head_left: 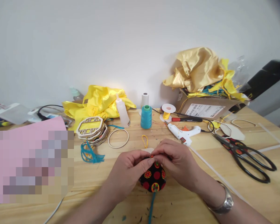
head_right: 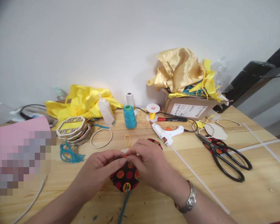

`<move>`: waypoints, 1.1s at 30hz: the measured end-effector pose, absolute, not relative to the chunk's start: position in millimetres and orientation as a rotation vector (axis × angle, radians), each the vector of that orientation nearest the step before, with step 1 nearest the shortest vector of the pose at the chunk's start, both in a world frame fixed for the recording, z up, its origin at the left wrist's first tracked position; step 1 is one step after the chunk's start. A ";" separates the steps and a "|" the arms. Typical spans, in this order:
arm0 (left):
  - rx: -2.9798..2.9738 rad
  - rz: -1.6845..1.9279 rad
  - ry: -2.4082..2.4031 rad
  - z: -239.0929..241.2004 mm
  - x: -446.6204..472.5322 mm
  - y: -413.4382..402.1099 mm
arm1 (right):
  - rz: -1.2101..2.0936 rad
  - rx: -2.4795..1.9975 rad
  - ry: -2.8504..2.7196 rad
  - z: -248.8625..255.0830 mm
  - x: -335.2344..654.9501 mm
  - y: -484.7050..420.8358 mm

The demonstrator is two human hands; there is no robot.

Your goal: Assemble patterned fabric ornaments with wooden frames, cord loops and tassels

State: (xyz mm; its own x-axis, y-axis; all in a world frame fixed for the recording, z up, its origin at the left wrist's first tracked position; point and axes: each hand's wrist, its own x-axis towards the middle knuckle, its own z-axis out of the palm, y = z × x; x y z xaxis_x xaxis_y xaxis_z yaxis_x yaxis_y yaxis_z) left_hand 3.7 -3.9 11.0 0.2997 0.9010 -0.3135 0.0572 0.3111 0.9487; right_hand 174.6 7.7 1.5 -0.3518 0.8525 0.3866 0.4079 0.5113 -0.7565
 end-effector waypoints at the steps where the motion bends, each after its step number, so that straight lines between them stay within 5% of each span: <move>1: 1.125 0.727 1.146 11.7 3.6 -3.9 | 0.747 -1.036 -1.939 2.0 174.2 7.9; 10: 1.183 0.707 1.104 10.2 2.4 -4.1 | 0.979 -0.998 -1.774 3.0 174.8 9.7; 23: 1.131 0.677 1.106 11.4 3.6 -5.7 | 0.720 -0.999 -2.091 2.4 174.2 6.1; 29: 1.061 0.749 1.081 7.0 0.5 -6.5 | 0.682 -1.204 -1.797 5.4 182.8 13.4; 33: 1.027 0.808 1.108 6.1 1.1 -3.7 | 1.074 -0.979 -1.756 18.6 198.1 13.9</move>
